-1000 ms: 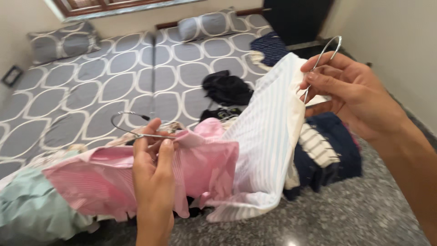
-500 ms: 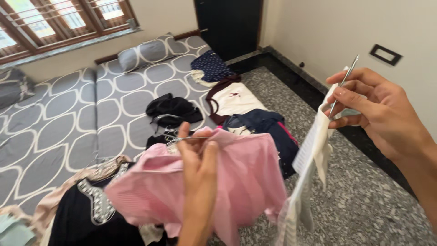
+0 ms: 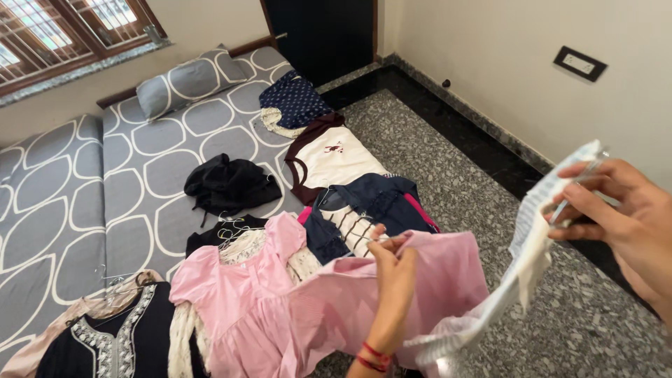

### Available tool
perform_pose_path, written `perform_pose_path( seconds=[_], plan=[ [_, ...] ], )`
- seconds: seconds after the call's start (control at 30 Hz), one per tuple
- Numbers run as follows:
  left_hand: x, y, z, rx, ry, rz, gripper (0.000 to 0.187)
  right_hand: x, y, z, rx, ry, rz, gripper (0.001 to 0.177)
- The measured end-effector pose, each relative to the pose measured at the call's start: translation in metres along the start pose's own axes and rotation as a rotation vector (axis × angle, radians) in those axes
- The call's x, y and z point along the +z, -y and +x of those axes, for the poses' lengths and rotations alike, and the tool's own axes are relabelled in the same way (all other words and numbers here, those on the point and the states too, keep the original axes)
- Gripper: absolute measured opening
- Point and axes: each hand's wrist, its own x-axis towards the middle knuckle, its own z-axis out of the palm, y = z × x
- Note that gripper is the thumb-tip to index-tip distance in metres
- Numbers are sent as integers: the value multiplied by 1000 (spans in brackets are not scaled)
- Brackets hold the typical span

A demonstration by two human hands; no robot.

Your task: The person takes various shirts and tops from a closet, places them onto individual wire hangers, and hangs them back inside the closet.

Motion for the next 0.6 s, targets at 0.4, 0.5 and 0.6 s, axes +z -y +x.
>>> perform_pose_path(
  seconds=[0.4,0.5,0.6],
  plan=[
    [18,173,233,-172,-220,215,37,23,-59,161,53,70,-45,22],
    [5,189,292,-217,-237,491,37,40,-58,192,15,103,59,18],
    [-3,189,334,-195,-353,705,38,56,-56,227,-33,165,127,16]
  ],
)
